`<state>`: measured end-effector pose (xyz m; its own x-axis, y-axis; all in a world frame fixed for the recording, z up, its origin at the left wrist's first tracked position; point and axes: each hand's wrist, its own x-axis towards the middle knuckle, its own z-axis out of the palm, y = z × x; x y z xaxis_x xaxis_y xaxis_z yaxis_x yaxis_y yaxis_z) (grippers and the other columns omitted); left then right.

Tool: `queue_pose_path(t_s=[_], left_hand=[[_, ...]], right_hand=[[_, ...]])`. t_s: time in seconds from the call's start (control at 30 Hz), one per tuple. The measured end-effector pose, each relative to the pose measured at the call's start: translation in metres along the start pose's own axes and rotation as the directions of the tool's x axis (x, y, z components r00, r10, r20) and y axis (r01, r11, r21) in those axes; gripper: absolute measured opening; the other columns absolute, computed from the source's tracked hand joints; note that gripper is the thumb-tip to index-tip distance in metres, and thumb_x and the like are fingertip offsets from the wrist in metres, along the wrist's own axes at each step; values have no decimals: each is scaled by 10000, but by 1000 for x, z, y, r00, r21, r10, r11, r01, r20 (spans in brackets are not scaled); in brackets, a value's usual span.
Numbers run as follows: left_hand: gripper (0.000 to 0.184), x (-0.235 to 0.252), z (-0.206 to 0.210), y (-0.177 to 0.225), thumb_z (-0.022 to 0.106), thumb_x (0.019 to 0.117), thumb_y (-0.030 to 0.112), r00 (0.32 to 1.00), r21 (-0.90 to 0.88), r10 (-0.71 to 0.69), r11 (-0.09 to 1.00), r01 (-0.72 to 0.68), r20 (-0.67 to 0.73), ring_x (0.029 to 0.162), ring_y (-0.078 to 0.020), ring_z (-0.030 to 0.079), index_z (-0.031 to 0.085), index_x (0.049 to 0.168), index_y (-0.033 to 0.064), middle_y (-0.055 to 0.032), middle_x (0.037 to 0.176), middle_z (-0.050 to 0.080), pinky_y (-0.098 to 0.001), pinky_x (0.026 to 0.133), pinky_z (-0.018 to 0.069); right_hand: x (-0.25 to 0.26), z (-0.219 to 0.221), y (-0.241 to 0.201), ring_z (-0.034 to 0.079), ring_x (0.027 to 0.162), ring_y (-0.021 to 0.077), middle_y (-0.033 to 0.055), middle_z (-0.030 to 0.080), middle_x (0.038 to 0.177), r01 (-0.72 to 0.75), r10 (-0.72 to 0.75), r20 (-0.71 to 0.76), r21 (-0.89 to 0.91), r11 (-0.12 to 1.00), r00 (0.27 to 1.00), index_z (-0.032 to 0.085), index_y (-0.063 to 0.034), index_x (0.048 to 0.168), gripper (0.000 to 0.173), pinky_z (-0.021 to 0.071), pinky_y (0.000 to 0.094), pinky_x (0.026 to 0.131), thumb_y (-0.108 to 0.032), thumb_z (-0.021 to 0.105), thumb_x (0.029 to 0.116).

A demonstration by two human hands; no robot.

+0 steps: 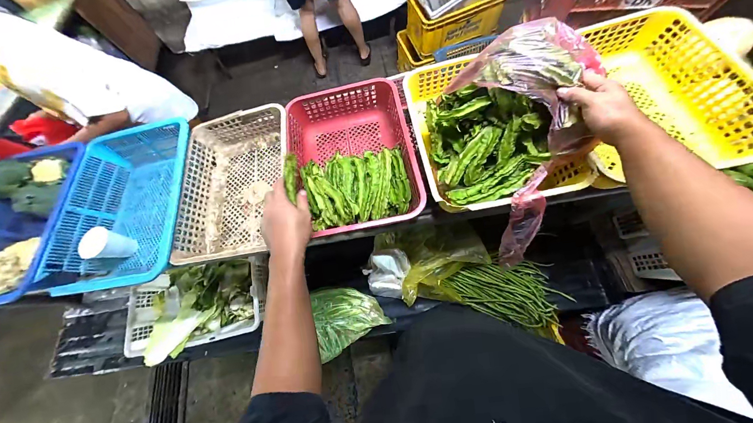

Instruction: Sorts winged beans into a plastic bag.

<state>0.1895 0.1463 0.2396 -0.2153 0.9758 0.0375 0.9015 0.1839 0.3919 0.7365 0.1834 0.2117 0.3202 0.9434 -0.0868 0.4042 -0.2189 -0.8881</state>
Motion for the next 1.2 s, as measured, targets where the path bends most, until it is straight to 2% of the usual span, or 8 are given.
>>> queue_pose_path(t_s=[0.07,0.2,0.43,0.63,0.73,0.87,1.07,1.2], left_hand=[[545,4,18,1,672,960,430,994,144,36,988,-51,105,1164,-475,616,618,1372,78,-268,1345,587,-681,934,511],[548,6,44,10,767,885,379,955,175,240,947,-270,177,1374,-447,466,655,1350,110,-210,1462,542,-681,1073,384],[591,7,48,17,740,814,98,948,240,159,944,-228,274,1423,-439,424,621,1393,104,-232,1518,485,-654,1132,340],[462,-42,72,154,685,966,253,858,-186,466,882,-432,217,1315,-346,564,615,1367,34,-194,1380,608,-537,1106,461],[585,-41,124,218,703,954,281,804,-142,525,851,-506,280,1304,-362,570,529,1461,45,-192,1384,610,-550,1095,464],[652,-25,175,257,755,903,408,825,-141,370,928,-344,426,1192,-393,641,560,1426,71,-211,1275,668,-630,1004,507],[876,-46,184,294,734,842,618,868,-265,53,960,92,494,1167,-419,639,455,1491,99,-243,1243,664,-669,955,501],[1000,-67,196,313,786,786,546,918,-179,17,982,60,397,1184,-419,631,361,1551,61,-255,1398,563,-637,943,533]], right_hand=[[-1,6,-5,625,1202,306,196,636,1308,-9,8,-24,-9,1000,1000,597,-93,1384,417,493,577,1026,-311,585,1028],[4,-3,2,601,1264,303,177,631,1349,-5,4,-32,-28,1000,999,604,-111,1396,443,469,577,1076,-333,607,1012],[5,-7,2,584,1296,294,159,624,1379,-29,29,0,-35,999,1000,596,-126,1420,460,442,580,1103,-353,604,1021],[13,-7,12,575,1314,314,153,629,1384,-17,17,9,-51,999,1000,583,-163,1446,487,422,626,1108,-404,599,1023],[16,-10,14,592,1290,306,142,646,1357,-12,14,37,-57,998,999,599,-180,1422,469,437,628,1086,-417,600,1017],[16,-15,17,589,1302,313,145,646,1364,19,-13,58,-104,994,998,568,-192,1461,523,431,628,1098,-465,590,1015],[7,-13,11,584,1313,337,160,630,1390,41,-30,74,-157,987,997,482,-171,1531,582,423,621,1107,-472,551,1038],[6,-11,14,585,1313,341,163,626,1395,76,-64,79,-167,983,995,458,-154,1544,602,429,613,1107,-474,538,1041]])
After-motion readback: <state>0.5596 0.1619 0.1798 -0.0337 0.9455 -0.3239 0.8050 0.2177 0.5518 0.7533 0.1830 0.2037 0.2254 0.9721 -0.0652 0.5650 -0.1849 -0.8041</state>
